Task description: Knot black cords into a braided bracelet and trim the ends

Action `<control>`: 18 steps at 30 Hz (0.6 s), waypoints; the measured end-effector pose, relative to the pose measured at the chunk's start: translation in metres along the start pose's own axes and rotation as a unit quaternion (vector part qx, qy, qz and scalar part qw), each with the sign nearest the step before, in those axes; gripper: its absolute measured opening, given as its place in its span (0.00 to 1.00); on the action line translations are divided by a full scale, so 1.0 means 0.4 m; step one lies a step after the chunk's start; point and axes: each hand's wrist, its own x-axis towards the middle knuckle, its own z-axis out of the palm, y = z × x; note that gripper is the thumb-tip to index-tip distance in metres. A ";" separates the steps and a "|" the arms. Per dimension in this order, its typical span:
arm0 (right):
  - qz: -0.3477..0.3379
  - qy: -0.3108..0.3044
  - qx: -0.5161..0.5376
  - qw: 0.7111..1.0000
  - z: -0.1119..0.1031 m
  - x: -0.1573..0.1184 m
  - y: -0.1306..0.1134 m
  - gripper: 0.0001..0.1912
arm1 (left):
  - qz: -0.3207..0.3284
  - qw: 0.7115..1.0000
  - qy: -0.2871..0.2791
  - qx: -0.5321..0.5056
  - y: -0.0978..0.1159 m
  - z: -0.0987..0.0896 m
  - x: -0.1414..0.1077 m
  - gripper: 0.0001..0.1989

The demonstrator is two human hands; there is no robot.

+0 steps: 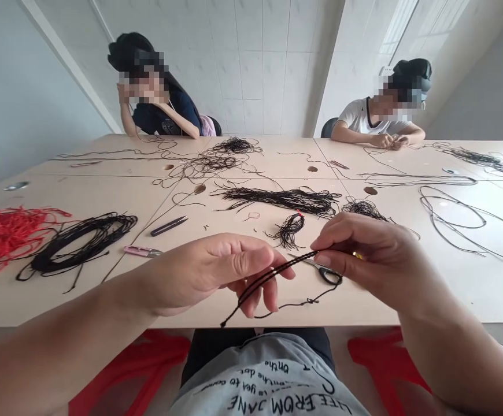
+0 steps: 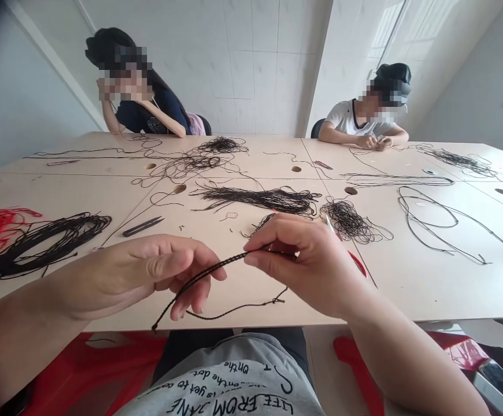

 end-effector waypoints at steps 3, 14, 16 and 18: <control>-0.016 -0.011 -0.017 1.000 0.010 0.008 0.008 0.03 | -0.003 1.000 -0.006 0.014 -0.006 -0.007 0.023 0.15; 0.047 0.020 0.029 0.998 0.003 0.028 0.050 0.04 | 0.014 0.993 0.086 0.086 0.027 -0.084 -0.003 0.09; 0.093 0.028 0.117 0.988 0.000 0.030 0.063 0.02 | 0.012 0.994 0.089 0.066 0.031 -0.104 -0.011 0.09; 0.146 0.027 0.203 0.968 0.000 0.036 0.077 0.04 | 0.009 0.995 0.092 0.023 0.028 -0.127 -0.018 0.09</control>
